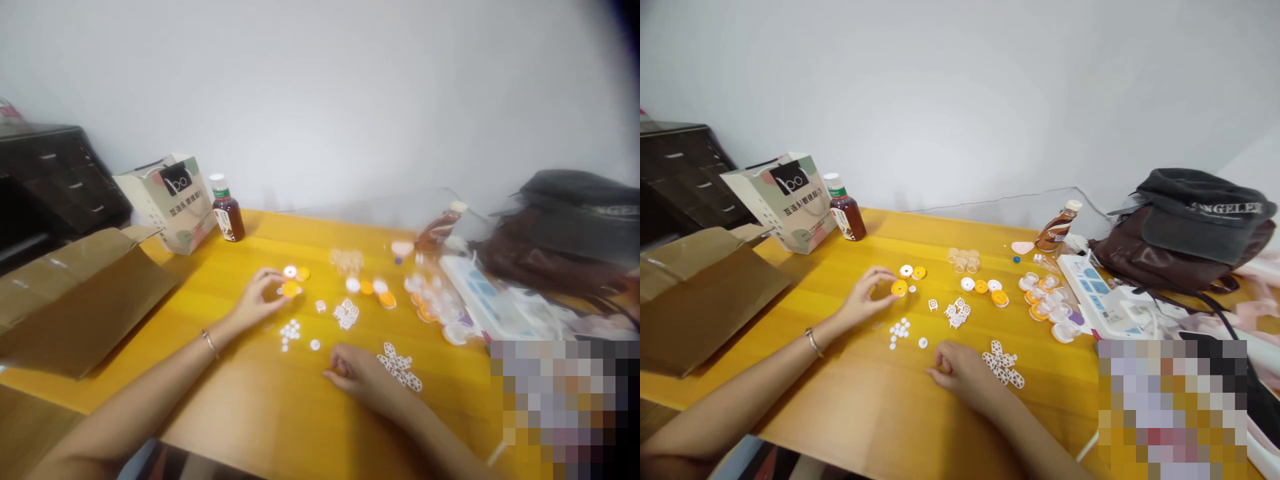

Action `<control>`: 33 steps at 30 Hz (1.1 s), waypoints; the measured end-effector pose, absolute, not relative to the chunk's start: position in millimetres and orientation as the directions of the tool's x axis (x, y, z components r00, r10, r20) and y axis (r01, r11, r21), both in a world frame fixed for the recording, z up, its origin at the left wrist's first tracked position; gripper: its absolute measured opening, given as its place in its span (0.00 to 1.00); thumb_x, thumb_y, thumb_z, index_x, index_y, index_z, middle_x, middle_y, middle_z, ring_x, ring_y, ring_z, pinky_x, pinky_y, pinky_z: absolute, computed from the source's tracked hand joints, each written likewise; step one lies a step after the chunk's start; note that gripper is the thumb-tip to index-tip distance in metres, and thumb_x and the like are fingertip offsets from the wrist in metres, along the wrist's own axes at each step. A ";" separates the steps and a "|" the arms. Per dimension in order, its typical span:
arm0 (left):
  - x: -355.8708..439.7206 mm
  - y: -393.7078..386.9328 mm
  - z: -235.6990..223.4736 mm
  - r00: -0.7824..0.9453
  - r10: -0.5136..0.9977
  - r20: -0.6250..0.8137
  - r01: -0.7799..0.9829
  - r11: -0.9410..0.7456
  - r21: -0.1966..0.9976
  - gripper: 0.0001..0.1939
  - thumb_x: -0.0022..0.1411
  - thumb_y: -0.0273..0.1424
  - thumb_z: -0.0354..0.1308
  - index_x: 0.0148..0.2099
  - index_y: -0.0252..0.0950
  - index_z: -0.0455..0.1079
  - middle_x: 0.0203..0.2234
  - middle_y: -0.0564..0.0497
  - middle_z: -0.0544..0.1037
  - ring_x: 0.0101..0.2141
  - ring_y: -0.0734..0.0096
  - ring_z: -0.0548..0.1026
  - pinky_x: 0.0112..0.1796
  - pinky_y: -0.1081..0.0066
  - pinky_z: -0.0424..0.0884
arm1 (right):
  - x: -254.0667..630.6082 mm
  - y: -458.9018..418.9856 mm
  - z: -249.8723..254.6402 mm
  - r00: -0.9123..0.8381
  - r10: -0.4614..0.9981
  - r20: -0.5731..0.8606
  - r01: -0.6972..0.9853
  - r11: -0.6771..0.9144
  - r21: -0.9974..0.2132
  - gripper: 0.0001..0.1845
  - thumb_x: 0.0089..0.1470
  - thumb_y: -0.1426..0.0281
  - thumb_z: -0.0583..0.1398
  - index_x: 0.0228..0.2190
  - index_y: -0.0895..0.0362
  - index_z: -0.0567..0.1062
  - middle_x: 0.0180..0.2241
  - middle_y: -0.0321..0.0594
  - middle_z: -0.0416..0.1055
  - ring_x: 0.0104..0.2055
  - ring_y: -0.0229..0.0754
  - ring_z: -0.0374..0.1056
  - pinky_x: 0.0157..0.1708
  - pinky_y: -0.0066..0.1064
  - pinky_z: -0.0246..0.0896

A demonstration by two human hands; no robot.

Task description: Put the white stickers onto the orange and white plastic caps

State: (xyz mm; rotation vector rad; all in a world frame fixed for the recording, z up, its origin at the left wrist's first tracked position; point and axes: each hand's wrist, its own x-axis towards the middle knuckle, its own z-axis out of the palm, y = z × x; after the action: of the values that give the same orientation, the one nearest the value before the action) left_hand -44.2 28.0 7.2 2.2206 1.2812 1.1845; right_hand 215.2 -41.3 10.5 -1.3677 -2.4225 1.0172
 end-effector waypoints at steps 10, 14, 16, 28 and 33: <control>-5.5 -15.9 13.8 0.643 0.727 0.241 0.519 -0.645 0.561 0.15 0.55 0.38 0.57 0.45 0.43 0.67 0.50 0.48 0.63 0.48 0.61 0.61 0.48 0.61 0.56 | 215.4 -41.5 9.8 -0.550 0.816 -0.178 0.684 0.318 -0.657 0.04 0.49 0.69 0.56 0.25 0.55 0.65 0.20 0.29 0.61 0.21 0.33 0.55 0.21 0.24 0.46; -6.0 -14.8 9.5 0.651 0.729 0.212 0.558 -0.649 0.517 0.16 0.53 0.38 0.59 0.45 0.42 0.67 0.50 0.47 0.64 0.48 0.59 0.61 0.48 0.60 0.55 | 215.0 -41.4 9.5 -0.542 0.822 -0.175 0.687 0.313 -0.656 0.04 0.48 0.69 0.57 0.25 0.55 0.65 0.19 0.29 0.61 0.21 0.33 0.55 0.21 0.24 0.46; -7.0 -13.5 12.8 0.654 0.726 0.212 0.553 -0.651 0.521 0.19 0.51 0.39 0.60 0.46 0.42 0.66 0.49 0.47 0.64 0.49 0.58 0.61 0.48 0.60 0.55 | 215.1 -41.4 8.6 -0.548 0.819 -0.168 0.683 0.322 -0.656 0.04 0.48 0.69 0.57 0.25 0.55 0.65 0.19 0.28 0.61 0.21 0.32 0.56 0.21 0.24 0.46; -76.0 17.4 41.1 0.613 0.784 -0.098 0.721 -0.504 0.475 0.06 0.53 0.28 0.53 0.30 0.36 0.71 0.26 0.52 0.74 0.26 0.73 0.70 0.29 0.75 0.63 | 215.5 -41.1 8.6 -0.550 0.816 -0.178 0.680 0.314 -0.663 0.06 0.49 0.68 0.56 0.25 0.55 0.64 0.18 0.28 0.58 0.21 0.32 0.54 0.21 0.23 0.46; -77.5 17.1 34.0 0.599 0.790 -0.130 0.725 -0.466 0.508 0.06 0.51 0.28 0.53 0.29 0.37 0.71 0.26 0.53 0.75 0.26 0.73 0.70 0.28 0.75 0.62 | 215.4 -41.4 8.8 -0.546 0.819 -0.180 0.678 0.305 -0.669 0.06 0.50 0.67 0.56 0.24 0.55 0.64 0.19 0.28 0.59 0.21 0.32 0.54 0.20 0.23 0.46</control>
State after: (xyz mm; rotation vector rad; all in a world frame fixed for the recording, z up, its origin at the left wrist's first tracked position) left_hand -77.5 17.1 34.0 2.3067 1.1977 0.1662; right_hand 215.4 -41.4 8.8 -1.3814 -2.3741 1.0663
